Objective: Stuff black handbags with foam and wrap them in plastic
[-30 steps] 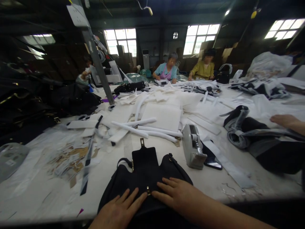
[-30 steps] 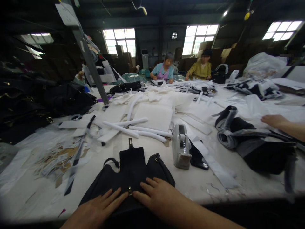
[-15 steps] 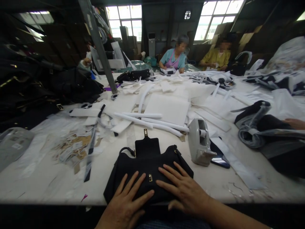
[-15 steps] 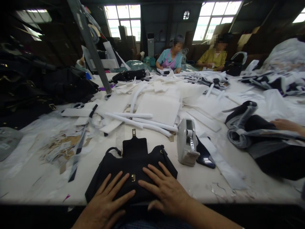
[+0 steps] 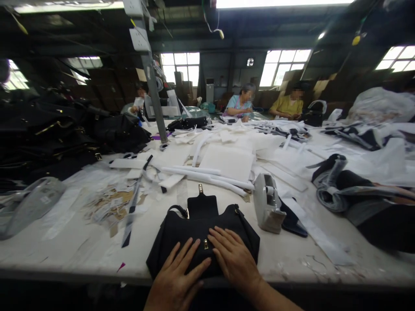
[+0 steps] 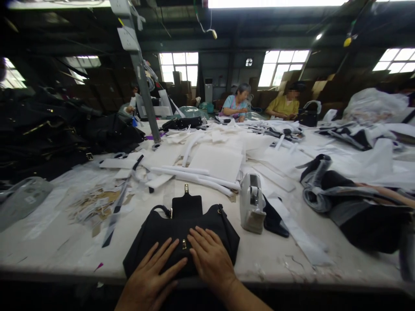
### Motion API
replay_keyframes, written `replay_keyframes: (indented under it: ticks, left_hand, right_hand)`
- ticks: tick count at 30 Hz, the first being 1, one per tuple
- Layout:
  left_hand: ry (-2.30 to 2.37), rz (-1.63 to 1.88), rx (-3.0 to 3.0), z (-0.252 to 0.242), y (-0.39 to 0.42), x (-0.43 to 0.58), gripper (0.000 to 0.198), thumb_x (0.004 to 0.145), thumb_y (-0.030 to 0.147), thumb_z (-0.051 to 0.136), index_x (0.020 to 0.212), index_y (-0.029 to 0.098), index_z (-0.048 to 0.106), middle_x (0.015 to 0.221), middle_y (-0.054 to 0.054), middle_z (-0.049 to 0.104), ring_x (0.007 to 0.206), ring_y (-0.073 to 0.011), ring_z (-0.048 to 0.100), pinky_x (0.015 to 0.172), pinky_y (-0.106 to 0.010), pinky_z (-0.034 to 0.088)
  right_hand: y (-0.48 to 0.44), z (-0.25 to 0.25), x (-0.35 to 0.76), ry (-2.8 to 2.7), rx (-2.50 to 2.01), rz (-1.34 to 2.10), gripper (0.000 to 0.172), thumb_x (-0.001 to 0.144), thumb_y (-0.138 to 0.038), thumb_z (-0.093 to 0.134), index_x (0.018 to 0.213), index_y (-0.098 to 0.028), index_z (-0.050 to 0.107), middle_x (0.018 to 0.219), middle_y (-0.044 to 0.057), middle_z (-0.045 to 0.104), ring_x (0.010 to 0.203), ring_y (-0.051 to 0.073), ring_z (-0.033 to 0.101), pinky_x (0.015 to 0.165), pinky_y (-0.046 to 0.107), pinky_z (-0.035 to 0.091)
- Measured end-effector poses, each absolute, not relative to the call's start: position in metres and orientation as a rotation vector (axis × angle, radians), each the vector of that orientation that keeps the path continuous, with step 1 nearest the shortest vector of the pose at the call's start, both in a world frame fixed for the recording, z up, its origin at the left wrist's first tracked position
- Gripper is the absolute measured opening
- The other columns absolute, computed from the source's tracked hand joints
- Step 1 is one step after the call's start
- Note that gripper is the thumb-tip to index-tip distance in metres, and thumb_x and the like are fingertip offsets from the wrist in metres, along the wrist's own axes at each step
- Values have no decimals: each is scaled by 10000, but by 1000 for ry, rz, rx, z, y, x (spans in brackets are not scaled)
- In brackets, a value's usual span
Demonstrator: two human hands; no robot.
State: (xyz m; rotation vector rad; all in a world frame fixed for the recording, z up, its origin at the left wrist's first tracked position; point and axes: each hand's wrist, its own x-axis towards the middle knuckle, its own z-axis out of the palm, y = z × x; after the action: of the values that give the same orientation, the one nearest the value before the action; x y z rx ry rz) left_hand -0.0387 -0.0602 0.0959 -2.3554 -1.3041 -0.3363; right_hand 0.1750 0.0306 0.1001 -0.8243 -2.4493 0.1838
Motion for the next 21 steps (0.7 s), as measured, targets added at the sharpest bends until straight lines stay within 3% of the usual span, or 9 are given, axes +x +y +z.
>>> replay_keyframes:
  ticks: [3,6,12,17,21]
  left_hand:
    - [-1345,-484,-2216,81,-63,-24,556,895,215,536,1439,291,445,1451,-32,508,1312,-234,508,1003,-388,490]
    - [-1421,-620,-2147,67,-67,-16,508,892,206,535,1394,277,506,1392,-14,565,1280,-240,541,980,-409,511]
    - [-1389,-650,-2222,78,-67,-19,415,914,238,527,1325,266,571,1364,1,585,1245,-232,573,940,-395,558]
    - [-1335,-579,-2229,90,-53,-21,246,964,332,490,1090,289,697,1177,47,705,1049,-175,693,806,-318,615]
    - [-1110,-571,-2147,73,-40,-31,248,953,237,497,1080,266,708,1175,38,709,1034,-150,696,842,-265,584]
  right_hand:
    - [29,94,178,-2390,-801,182,364,983,-176,443,1314,-209,591,1345,60,621,1273,226,551,1051,432,466]
    - [28,98,181,-2377,-810,253,342,981,-198,473,1298,-235,596,1324,40,639,1251,211,566,1052,415,462]
    - [27,112,183,-2553,-812,291,459,995,-208,444,1434,-340,444,1425,-13,551,1337,211,482,1085,441,414]
    - [25,111,182,-2599,-838,348,436,1003,-252,427,1430,-333,457,1434,-15,542,1344,210,475,1110,437,380]
    - [33,128,185,-2583,-812,572,419,959,-299,531,1378,-306,536,1383,11,594,1306,233,516,1088,409,402]
